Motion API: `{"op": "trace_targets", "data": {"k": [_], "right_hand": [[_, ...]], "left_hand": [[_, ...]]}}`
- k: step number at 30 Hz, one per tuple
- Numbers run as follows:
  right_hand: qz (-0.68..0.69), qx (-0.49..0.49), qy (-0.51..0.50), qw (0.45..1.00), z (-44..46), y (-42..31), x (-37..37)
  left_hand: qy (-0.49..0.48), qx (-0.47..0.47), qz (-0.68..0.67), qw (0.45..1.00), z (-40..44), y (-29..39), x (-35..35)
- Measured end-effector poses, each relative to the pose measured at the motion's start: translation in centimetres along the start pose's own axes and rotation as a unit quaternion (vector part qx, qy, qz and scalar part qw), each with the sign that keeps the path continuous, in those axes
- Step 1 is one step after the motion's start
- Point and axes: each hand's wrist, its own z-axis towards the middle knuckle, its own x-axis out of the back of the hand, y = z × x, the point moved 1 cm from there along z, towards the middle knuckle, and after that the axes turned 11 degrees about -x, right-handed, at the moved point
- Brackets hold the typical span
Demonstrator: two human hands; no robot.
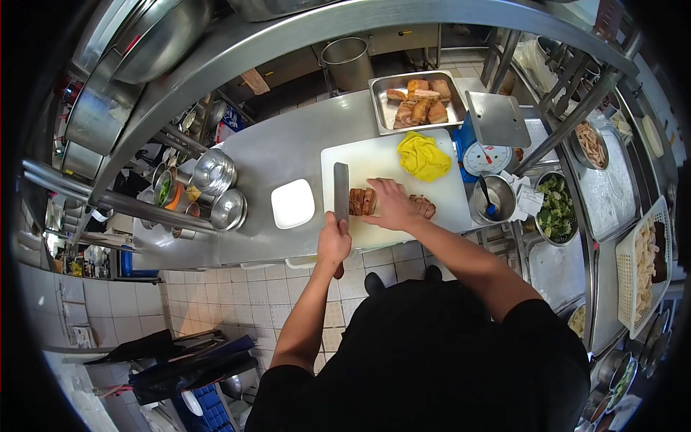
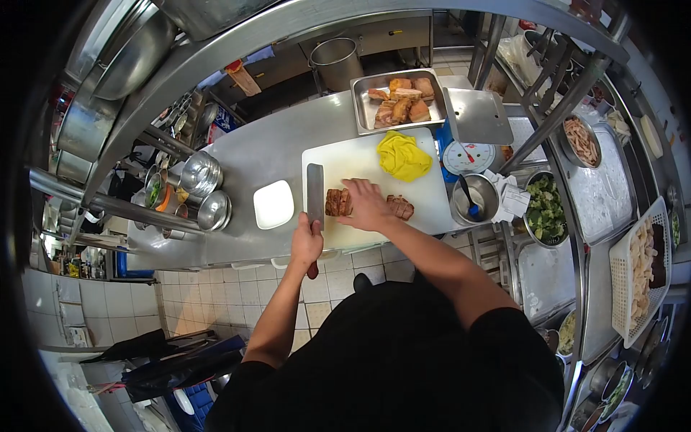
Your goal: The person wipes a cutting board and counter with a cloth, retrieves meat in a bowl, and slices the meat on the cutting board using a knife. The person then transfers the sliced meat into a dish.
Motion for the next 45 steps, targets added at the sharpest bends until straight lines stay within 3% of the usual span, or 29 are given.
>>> {"op": "trace_targets", "data": {"k": [5, 6, 8, 10, 13, 16, 18, 21, 26, 31, 36, 37, 39, 40, 42, 43, 45], "right_hand": [[-0.040, -0.047, -0.112, 0.992, 0.7, 0.5, -0.1], [-0.043, -0.043, -0.111, 0.992, 0.7, 1.6, 0.5], [-0.066, -0.059, -0.003, 0.996, 0.3, 4.3, 2.1], [-0.167, -0.198, 0.053, 0.965, 1.8, 8.2, 2.5], [-0.200, -0.248, 0.003, 0.948, 2.5, 9.5, 3.6], [-0.186, -0.189, 0.030, 0.964, 2.7, 4.7, 3.0], [-0.055, -0.020, 0.016, 0.998, 1.9, 2.0, 1.1], [-0.081, 0.004, -0.053, 0.995, 0.3, 0.3, -1.1], [-0.093, -0.029, -0.034, 0.995, -2.3, 2.5, 0.0], [-0.097, -0.075, -0.074, 0.990, -1.9, 1.4, 1.0], [-0.246, -0.144, -0.118, 0.951, -0.5, 0.0, -1.1], [-0.245, -0.145, -0.117, 0.951, -0.3, 0.3, -1.2], [-0.196, -0.029, -0.186, 0.962, 0.2, 0.9, -1.0], [-0.195, -0.030, -0.187, 0.962, 0.3, 1.9, -1.5], [-0.200, 0.037, 0.022, 0.979, 0.8, 4.5, -2.4], [-0.200, 0.039, 0.021, 0.979, 1.8, 5.6, -1.9], [-0.173, -0.264, 0.090, 0.945, 3.9, 7.8, -0.4]], "left_hand": [[0.008, -0.011, 0.009, 1.000, 0.8, 0.5, 0.2], [0.013, -0.011, 0.007, 1.000, 0.7, 0.7, 0.3], [-0.035, 0.001, 0.037, 0.999, -0.2, 1.3, 0.3], [-0.050, 0.001, 0.038, 0.998, -0.4, 0.9, -0.5], [-0.070, -0.005, 0.067, 0.995, -0.2, -0.2, -2.1], [-0.086, 0.010, 0.069, 0.994, 0.0, -0.1, -2.4], [-0.045, 0.015, 0.054, 0.997, -0.1, 0.0, -2.4], [0.003, 0.004, 0.035, 0.999, 0.5, -0.9, -2.1], [0.017, 0.003, 0.016, 1.000, -0.2, -0.6, -0.5], [-0.049, -0.013, 0.060, 0.997, -0.6, 0.3, -2.0], [-0.180, 0.017, 0.082, 0.980, 0.0, -2.8, -6.4], [-0.180, 0.016, 0.083, 0.980, -0.2, -3.0, -6.4], [-0.178, 0.028, 0.109, 0.978, -0.1, -3.6, -5.9], [-0.179, 0.028, 0.110, 0.977, -0.1, -3.8, -5.5], [-0.178, 0.042, 0.120, 0.976, -0.1, -4.3, -4.6], [-0.176, 0.044, 0.119, 0.976, -0.1, -4.1, -4.4], [-0.186, 0.048, 0.134, 0.972, -0.2, -3.7, -4.4]]}}
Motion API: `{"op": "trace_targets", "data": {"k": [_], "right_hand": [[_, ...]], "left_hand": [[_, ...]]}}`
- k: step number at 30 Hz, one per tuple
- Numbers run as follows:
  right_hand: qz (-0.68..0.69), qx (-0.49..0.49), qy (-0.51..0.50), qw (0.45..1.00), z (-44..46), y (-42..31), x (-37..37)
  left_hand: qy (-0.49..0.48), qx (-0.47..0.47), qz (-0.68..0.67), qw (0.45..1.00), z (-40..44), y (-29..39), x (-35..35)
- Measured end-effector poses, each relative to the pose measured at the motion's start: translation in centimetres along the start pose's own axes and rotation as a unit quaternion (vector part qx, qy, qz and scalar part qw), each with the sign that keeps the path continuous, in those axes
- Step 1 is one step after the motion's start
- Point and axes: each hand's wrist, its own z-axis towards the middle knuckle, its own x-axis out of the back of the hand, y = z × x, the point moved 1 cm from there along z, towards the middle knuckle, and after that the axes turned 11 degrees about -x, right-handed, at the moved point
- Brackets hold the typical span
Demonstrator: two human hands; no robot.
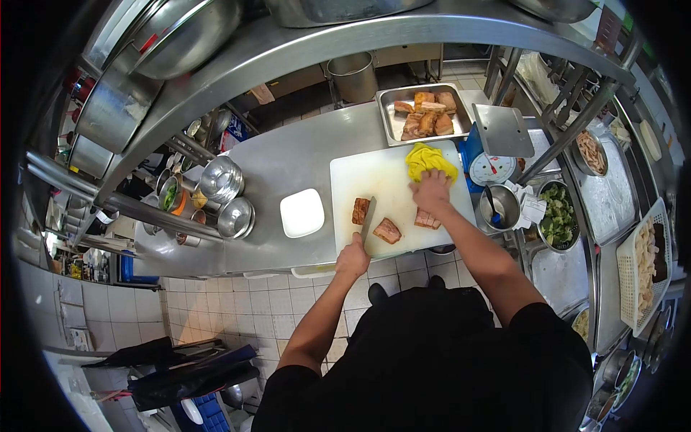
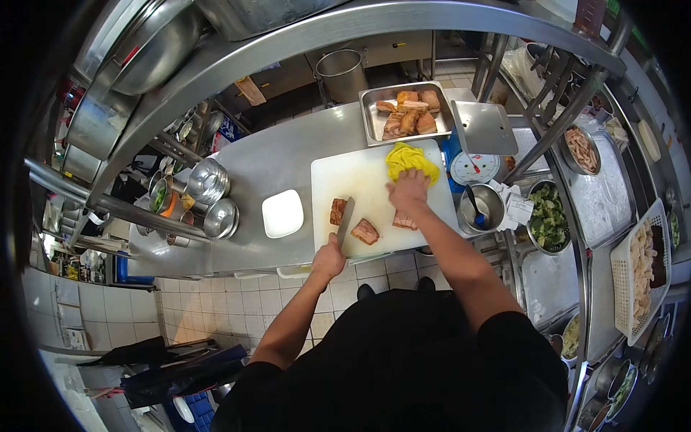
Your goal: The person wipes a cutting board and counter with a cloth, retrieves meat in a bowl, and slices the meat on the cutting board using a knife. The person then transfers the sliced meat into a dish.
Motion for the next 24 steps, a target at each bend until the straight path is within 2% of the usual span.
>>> {"op": "trace_targets", "data": {"k": [1, 3, 5, 6, 8, 11, 15, 17, 24], "right_hand": [[0.000, 0.000, -0.001, 1.000, -0.5, -0.1, 0.9], [0.020, 0.102, -0.104, 0.989, -2.6, -1.6, 4.7], [-0.028, 0.215, -0.178, 0.960, -6.9, -3.2, 5.1], [-0.028, 0.217, -0.180, 0.959, -8.4, -2.9, 4.0], [0.019, 0.286, -0.125, 0.950, -10.3, -2.9, 1.4], [0.092, 0.263, -0.188, 0.942, -8.6, -2.3, 0.5], [0.088, 0.249, -0.180, 0.947, -8.5, -1.7, 2.8], [0.058, 0.278, -0.179, 0.942, -8.4, -1.8, 3.0], [0.079, 0.300, -0.158, 0.938, -7.8, -1.8, 0.7]], "left_hand": [[0.000, 0.001, 0.000, 1.000, -0.2, 0.3, 0.1], [0.003, 0.003, 0.011, 1.000, -0.2, 0.8, 0.4], [0.002, 0.000, 0.008, 1.000, -0.1, 0.8, 0.3], [0.005, -0.004, 0.005, 1.000, 0.0, 0.8, 0.4], [0.003, -0.013, 0.004, 1.000, 0.3, 0.9, 1.0], [0.000, -0.035, -0.004, 0.999, -0.9, 2.1, 2.2], [-0.016, -0.048, -0.004, 0.999, -2.3, 5.1, 1.6], [-0.023, -0.033, -0.001, 0.999, -2.6, 5.4, 0.5], [-0.080, 0.008, 0.024, 0.996, -5.1, 6.3, 1.9]]}}
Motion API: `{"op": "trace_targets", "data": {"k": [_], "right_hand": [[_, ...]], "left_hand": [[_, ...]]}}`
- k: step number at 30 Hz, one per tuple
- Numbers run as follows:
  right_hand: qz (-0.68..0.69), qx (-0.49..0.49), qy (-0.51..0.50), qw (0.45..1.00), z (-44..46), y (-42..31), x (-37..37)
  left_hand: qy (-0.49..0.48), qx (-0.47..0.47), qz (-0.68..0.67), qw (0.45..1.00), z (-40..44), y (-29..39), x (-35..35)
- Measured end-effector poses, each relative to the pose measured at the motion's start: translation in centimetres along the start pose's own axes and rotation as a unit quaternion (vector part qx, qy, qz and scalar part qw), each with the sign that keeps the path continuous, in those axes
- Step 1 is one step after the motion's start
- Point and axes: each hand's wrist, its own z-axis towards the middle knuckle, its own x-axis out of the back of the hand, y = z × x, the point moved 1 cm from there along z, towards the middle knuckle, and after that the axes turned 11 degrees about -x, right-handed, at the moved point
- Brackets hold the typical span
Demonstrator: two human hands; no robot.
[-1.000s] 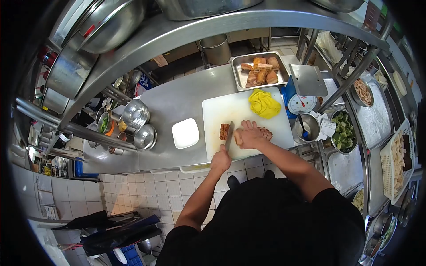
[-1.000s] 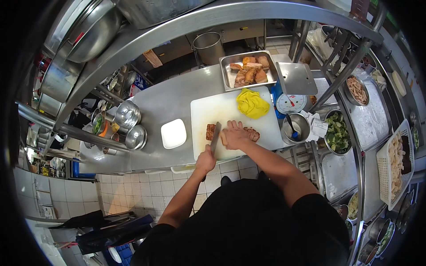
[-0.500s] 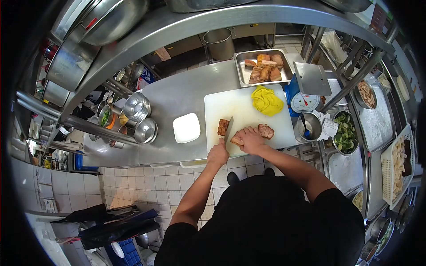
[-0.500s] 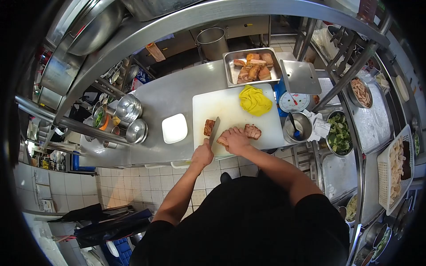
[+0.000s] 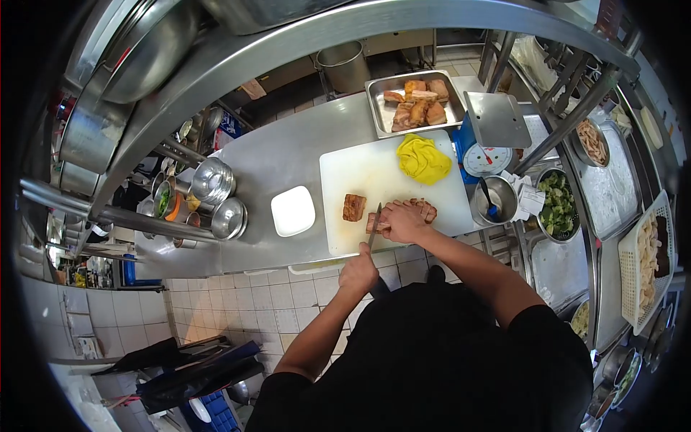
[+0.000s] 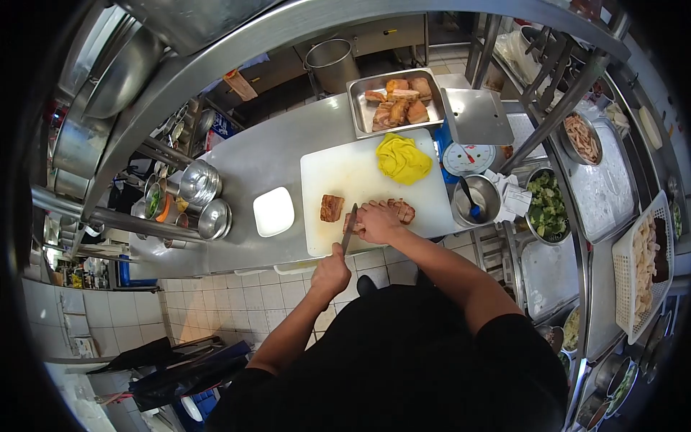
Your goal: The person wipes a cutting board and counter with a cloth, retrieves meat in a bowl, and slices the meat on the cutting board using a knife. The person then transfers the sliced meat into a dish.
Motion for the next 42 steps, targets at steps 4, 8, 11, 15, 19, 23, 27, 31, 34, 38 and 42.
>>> {"op": "trace_targets", "data": {"k": [4, 8, 11, 15, 19, 23, 27, 31, 34, 38, 42], "right_hand": [[0.025, 0.008, -0.004, 1.000, 0.4, 0.5, -0.3], [0.006, 0.022, -0.011, 1.000, 0.5, 0.5, -0.4], [0.016, 0.032, -0.024, 0.999, 0.3, 0.8, 0.0], [0.022, 0.023, 0.041, 0.999, -1.1, 0.6, 1.8], [0.028, 0.019, 0.019, 0.999, -1.0, 1.1, 1.0], [0.059, 0.003, -0.002, 0.998, -0.5, 1.6, -0.1], [0.019, 0.016, -0.023, 0.999, -0.6, 1.6, 0.0], [-0.001, -0.098, 0.066, 0.993, 0.9, 3.0, 4.4], [-0.072, -0.207, 0.084, 0.972, 2.8, 8.1, 5.9], [-0.118, -0.151, 0.037, 0.981, 2.3, 8.3, 6.9], [-0.028, -0.026, 0.016, 0.999, -0.3, 2.3, 4.8]], "left_hand": [[-0.006, -0.007, 0.013, 1.000, 1.5, -0.4, -1.7], [0.064, -0.032, -0.034, 0.997, 5.9, -1.2, -3.8], [0.078, -0.046, -0.020, 0.996, 6.0, -0.7, -2.4], [0.076, -0.064, -0.026, 0.995, 4.8, -0.5, -0.9], [0.031, -0.054, -0.015, 0.998, 1.9, 0.1, -0.9], [0.030, -0.038, -0.010, 0.999, 3.2, 0.0, -3.7], [0.059, -0.048, -0.041, 0.996, 6.3, -1.0, -5.1], [0.088, -0.044, -0.053, 0.994, 3.3, -0.3, -1.2], [0.130, -0.036, -0.052, 0.989, 1.9, -1.4, -0.3], [0.151, -0.003, -0.023, 0.988, 1.3, -2.8, 0.8], [0.096, 0.025, 0.000, 0.995, 2.5, -4.4, -2.4]]}}
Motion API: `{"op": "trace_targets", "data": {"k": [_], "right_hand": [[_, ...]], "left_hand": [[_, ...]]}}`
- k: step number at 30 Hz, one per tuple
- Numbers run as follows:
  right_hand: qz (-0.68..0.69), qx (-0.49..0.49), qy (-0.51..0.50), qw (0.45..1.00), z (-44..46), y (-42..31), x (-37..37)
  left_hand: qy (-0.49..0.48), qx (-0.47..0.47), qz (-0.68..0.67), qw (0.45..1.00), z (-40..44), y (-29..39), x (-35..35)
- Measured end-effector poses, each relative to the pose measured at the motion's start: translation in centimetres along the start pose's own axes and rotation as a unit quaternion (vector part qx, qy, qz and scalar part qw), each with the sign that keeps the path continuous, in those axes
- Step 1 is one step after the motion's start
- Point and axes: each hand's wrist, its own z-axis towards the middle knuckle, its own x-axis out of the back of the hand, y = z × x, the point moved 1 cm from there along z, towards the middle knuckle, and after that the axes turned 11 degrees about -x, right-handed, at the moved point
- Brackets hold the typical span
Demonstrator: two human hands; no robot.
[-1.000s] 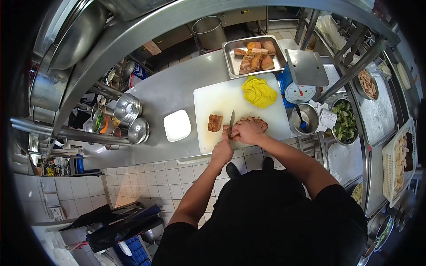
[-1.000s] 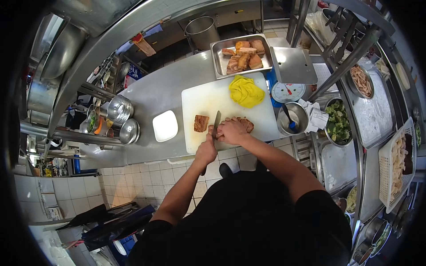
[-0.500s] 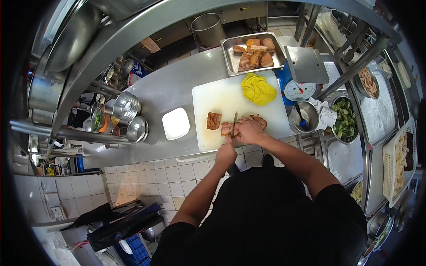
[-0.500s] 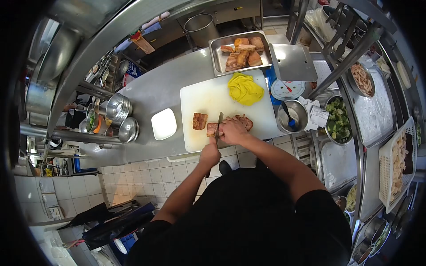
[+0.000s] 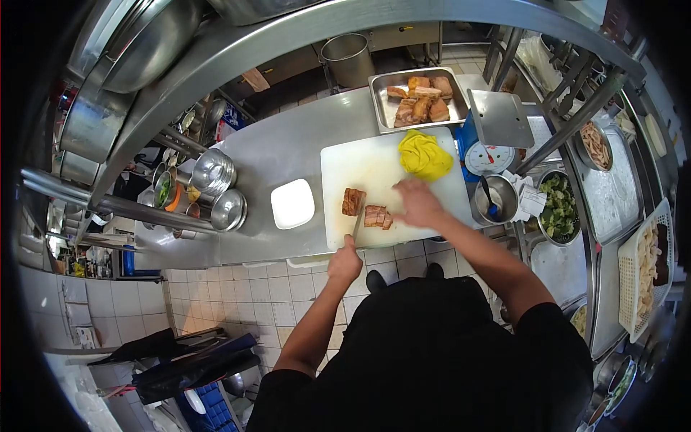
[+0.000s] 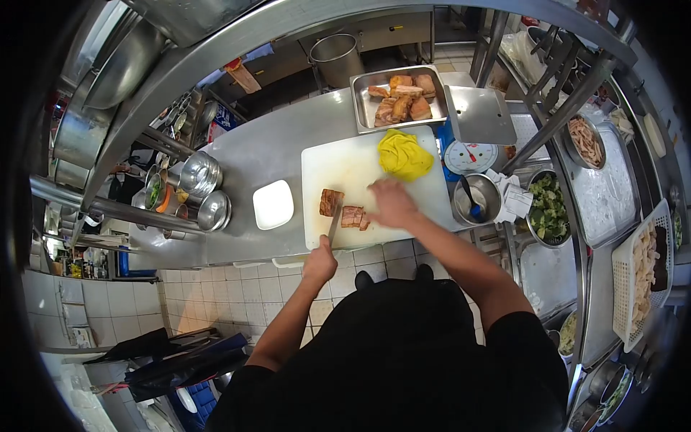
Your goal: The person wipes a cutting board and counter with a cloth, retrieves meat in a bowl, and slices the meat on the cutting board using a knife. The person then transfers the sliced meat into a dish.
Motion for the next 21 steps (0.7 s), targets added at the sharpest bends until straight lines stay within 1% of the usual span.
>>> {"op": "trace_targets", "data": {"k": [2, 3, 5, 9, 11, 13, 15, 17, 21], "right_hand": [[0.057, 0.009, -0.071, 0.996, -1.3, -2.9, -0.9], [0.056, 0.009, -0.068, 0.996, -1.2, -3.6, -1.1], [0.084, -0.040, -0.111, 0.990, -1.0, -4.3, -2.1], [0.076, -0.037, -0.075, 0.994, 0.1, -3.5, -4.6], [0.105, 0.008, -0.062, 0.993, -0.2, -3.5, -4.1], [0.099, 0.008, -0.042, 0.994, 0.2, -3.7, -3.7], [0.095, 0.005, -0.023, 0.995, 0.3, -3.7, -3.6], [0.116, 0.022, -0.007, 0.993, 1.0, -3.5, -4.2], [0.113, 0.026, 0.004, 0.993, 2.6, -2.9, -6.0]], "left_hand": [[-0.009, 0.000, -0.002, 1.000, 0.3, -0.1, -0.8], [-0.008, 0.001, -0.007, 1.000, 0.7, 0.1, -0.8], [-0.008, 0.003, -0.013, 1.000, 1.0, 0.1, -0.7], [-0.011, -0.022, -0.033, 0.999, 2.2, 0.2, -0.6], [-0.005, -0.023, -0.053, 0.998, 2.6, 0.0, -0.6], [0.002, -0.053, -0.052, 0.997, 2.9, 0.0, 0.1], [0.008, -0.047, -0.048, 0.998, 2.4, 0.6, 0.8], [0.016, -0.041, -0.040, 0.998, 1.7, 1.6, 2.1], [-0.012, -0.049, -0.039, 0.998, 1.2, 2.3, 1.4]]}}
